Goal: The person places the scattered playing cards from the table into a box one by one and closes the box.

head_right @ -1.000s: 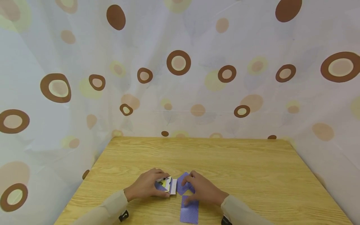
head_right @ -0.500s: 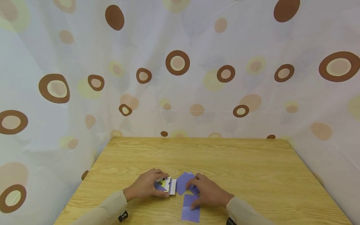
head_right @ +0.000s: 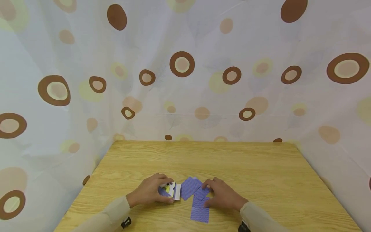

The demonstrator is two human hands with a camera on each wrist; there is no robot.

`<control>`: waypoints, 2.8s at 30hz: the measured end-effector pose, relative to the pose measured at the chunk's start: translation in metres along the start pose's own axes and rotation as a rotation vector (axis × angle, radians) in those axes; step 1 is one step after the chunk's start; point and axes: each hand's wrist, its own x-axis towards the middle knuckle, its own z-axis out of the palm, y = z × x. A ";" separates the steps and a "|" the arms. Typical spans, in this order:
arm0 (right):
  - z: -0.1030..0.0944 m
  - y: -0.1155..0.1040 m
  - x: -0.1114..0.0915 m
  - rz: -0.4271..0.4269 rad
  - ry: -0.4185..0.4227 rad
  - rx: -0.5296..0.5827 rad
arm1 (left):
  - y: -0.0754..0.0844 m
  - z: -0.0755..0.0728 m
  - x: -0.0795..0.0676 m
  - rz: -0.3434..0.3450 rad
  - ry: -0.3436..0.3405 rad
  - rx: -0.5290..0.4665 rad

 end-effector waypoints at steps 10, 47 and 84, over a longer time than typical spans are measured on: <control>0.007 -0.009 0.004 0.011 -0.023 -0.093 | -0.005 0.004 0.001 -0.007 0.003 0.005; -0.043 0.021 -0.012 0.078 -0.110 -0.056 | -0.003 0.002 0.000 -0.004 0.008 0.018; -0.037 0.041 -0.010 0.044 -0.045 -0.039 | -0.002 0.003 0.001 -0.013 0.000 0.010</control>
